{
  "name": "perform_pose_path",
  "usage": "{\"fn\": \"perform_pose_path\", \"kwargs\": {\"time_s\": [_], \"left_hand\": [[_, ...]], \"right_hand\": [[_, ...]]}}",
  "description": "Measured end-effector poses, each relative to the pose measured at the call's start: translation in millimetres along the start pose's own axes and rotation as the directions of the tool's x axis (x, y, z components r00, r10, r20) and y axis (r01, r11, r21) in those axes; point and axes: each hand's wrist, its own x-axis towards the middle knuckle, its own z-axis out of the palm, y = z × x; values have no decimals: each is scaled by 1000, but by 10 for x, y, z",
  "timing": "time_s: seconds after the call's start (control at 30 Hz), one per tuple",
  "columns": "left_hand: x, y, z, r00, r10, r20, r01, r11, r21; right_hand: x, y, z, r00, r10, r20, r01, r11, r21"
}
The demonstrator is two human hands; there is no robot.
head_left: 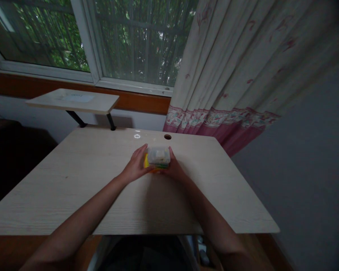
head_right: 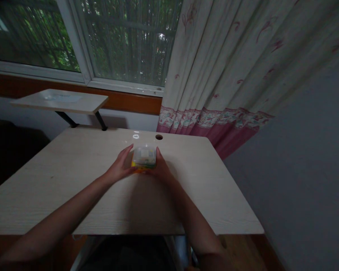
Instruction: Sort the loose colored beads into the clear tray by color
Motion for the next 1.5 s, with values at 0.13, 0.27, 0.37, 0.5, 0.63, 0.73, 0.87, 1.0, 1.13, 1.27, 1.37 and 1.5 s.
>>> {"fn": "perform_pose_path", "kwargs": {"time_s": [0.13,0.27,0.37,0.5,0.63,0.73,0.87,1.0,1.13,1.27,1.37,1.5], "left_hand": [[116,73,85,998,18,-54,-20,999,-39],[147,63,126,997,63,-45,-67,995,-81],[175,80,99,998,42,-45,-47,992,-114],[227,194,-25,991,32,-132,-52,987,-153],[222,331,-163,976,-5,-217,-63,950,-307],[183,304,-237,963,-107,-247,-20,886,-463],[122,24,-386,927,-263,-267,85,842,-532],[-23,-406,-578,888,-393,-238,152,740,-655],[-240,-851,-648,865,-480,-146,227,634,-740],[-340,-1185,-624,865,-499,-54,292,588,-754],[-319,-1288,-605,848,-530,-26,308,532,-789],[-287,-1277,-618,834,-552,-3,317,484,-815]], "right_hand": [[39,-217,-228,989,-119,-83,112,990,-85],[129,-508,-389,958,-264,115,281,943,-179],[195,-606,-405,927,-323,189,357,915,-187],[245,-722,-376,921,-354,163,382,903,-198],[267,-983,-283,904,-405,135,426,870,-247],[318,-1162,-80,896,-416,154,444,845,-299],[465,-1299,407,934,-338,115,357,869,-343],[627,-1391,964,955,-286,82,296,890,-346],[720,-1417,1361,966,-190,175,250,859,-448],[760,-1355,1573,971,-122,206,210,847,-488],[777,-1287,1665,981,-91,170,166,848,-504],[792,-1207,1715,989,-49,139,111,865,-490]]}}
